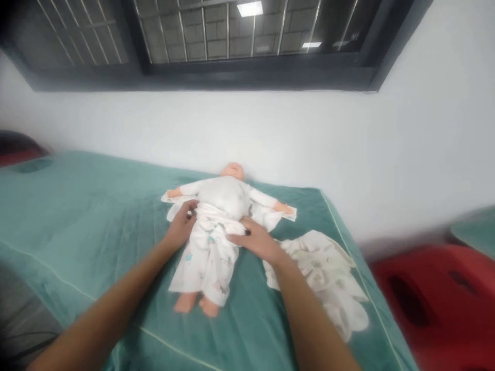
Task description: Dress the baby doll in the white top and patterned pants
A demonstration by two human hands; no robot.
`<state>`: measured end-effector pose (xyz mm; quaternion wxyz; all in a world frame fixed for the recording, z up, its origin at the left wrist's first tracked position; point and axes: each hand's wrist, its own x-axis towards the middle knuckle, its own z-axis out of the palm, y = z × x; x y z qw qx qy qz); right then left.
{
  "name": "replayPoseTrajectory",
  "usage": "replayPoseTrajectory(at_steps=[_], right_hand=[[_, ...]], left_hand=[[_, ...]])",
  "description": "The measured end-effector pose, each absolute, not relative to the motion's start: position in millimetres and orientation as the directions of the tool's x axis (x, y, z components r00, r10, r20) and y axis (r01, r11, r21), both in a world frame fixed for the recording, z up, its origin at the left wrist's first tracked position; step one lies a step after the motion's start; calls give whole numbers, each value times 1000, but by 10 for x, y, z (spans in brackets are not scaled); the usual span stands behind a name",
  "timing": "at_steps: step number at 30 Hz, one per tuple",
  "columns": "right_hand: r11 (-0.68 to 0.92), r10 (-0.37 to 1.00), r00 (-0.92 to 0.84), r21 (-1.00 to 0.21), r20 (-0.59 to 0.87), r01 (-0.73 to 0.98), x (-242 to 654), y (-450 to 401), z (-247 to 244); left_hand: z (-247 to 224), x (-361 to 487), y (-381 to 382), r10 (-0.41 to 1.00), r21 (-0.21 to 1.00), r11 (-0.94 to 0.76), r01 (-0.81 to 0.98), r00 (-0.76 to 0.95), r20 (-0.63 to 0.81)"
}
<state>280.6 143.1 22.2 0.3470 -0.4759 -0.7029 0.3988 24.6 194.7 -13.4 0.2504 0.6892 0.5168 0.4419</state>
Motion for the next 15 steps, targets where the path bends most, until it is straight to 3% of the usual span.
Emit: replayPoseTrajectory(at_steps=[7, 15], right_hand=[[219, 927, -357, -939, 116, 264, 2816, 1488, 141], [250, 949, -281, -888, 145, 386, 2794, 1511, 89]], left_hand=[[-169, 315, 2239, 908, 754, -402, 520, 123, 400], [-100, 257, 1899, 917, 711, -369, 599, 109, 384]])
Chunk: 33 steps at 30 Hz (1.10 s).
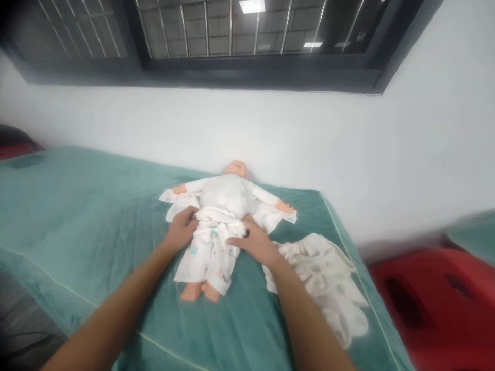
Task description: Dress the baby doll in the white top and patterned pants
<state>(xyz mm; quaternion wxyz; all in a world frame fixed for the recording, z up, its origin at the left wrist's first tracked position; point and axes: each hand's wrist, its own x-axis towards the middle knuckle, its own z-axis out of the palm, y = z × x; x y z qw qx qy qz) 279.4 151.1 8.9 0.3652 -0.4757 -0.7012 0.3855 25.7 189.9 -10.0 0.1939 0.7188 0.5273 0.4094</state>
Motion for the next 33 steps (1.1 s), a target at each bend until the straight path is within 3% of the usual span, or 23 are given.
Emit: replayPoseTrajectory(at_steps=[4, 10, 16, 25, 33], right_hand=[[303, 946, -249, -844, 209, 443, 2786, 1533, 74], [360, 915, -69, -726, 398, 586, 2718, 1509, 34], [480, 848, -168, -591, 503, 648, 2630, 1352, 85], [280, 950, -60, -749, 307, 601, 2239, 579, -21], [188, 946, 116, -803, 304, 566, 2079, 482, -92]], left_hand=[[-186, 173, 1426, 888, 691, -409, 597, 85, 452], [-274, 112, 1048, 890, 695, -403, 595, 78, 450], [-252, 152, 1200, 898, 731, -408, 547, 98, 428], [-252, 133, 1254, 859, 744, -491, 454, 107, 501], [-162, 40, 1059, 959, 942, -268, 201, 145, 242]])
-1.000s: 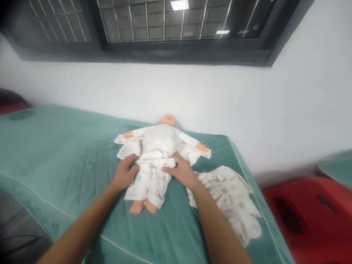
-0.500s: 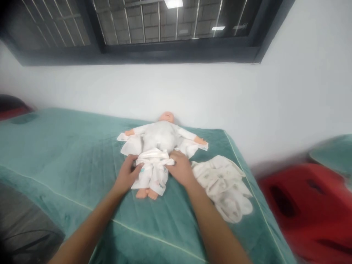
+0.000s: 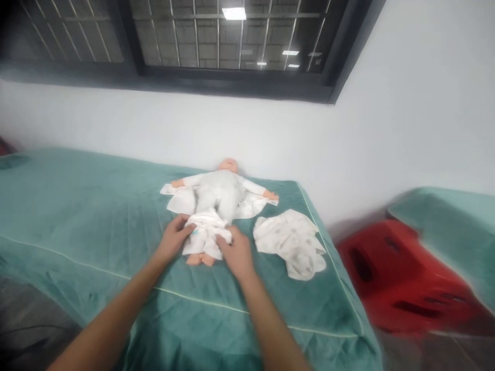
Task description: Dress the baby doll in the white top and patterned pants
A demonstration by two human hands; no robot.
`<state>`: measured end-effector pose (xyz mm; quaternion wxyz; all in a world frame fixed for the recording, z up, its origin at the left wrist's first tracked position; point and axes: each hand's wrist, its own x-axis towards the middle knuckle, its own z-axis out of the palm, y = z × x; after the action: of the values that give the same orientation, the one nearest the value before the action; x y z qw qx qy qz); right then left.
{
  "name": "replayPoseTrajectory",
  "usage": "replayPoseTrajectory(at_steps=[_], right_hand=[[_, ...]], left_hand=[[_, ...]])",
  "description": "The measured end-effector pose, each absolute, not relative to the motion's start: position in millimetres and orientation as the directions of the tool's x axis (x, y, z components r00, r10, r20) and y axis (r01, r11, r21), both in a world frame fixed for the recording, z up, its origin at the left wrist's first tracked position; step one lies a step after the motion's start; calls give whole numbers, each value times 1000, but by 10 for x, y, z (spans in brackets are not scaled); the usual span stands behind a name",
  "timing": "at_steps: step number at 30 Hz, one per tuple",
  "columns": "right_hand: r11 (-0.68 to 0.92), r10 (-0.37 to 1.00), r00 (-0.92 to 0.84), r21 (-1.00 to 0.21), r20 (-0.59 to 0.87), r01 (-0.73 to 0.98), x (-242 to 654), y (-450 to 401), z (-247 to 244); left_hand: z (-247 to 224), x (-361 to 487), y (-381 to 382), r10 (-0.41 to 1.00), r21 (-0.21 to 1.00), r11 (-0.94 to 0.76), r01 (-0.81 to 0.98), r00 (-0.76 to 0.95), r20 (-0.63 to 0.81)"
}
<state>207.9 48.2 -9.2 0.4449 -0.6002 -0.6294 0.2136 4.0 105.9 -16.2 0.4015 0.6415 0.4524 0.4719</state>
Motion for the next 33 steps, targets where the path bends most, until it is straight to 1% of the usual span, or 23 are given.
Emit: replayPoseTrajectory(at_steps=[2, 7, 10, 13, 15, 19, 22, 24, 27, 30, 33], right_hand=[[161, 945, 150, -813, 291, 559, 2098, 511, -105], [145, 946, 167, -826, 277, 545, 2107, 565, -95], [136, 953, 158, -828, 260, 544, 2090, 559, -55], [117, 967, 122, -817, 223, 565, 2055, 420, -7], [119, 979, 57, -779, 194, 615, 2025, 240, 23], [178, 981, -76, -661, 180, 729, 1973, -106, 94], [143, 986, -63, -602, 151, 786, 1950, -147, 196], [116, 991, -59, -586, 116, 802, 1939, -87, 292], [126, 992, -99, -609, 78, 783, 1937, 12, 455], [149, 985, -170, -695, 40, 704, 1964, 40, 614], [132, 965, -260, -788, -36, 601, 2014, -8, 789]], left_hand=[[-173, 3, 906, 965, 957, -233, 173, 161, 206], [-267, -68, 451, 960, 958, -205, 200, 233, 157], [-332, -63, 334, 925, 917, -318, 241, 290, 245], [-336, -57, 362, 903, 829, -416, 373, 277, 328], [-299, -79, 406, 896, 792, -434, 430, 293, 333], [-180, -173, 443, 880, 769, -456, 448, 356, 315], [-52, -247, 437, 893, 743, -428, 514, 368, 259], [62, -296, 435, 906, 724, -399, 563, 364, 215], [257, -372, 431, 924, 701, -354, 619, 345, 162], [446, -435, 401, 926, 716, -329, 616, 360, 116], [634, -477, 334, 913, 738, -327, 591, 399, 85]])
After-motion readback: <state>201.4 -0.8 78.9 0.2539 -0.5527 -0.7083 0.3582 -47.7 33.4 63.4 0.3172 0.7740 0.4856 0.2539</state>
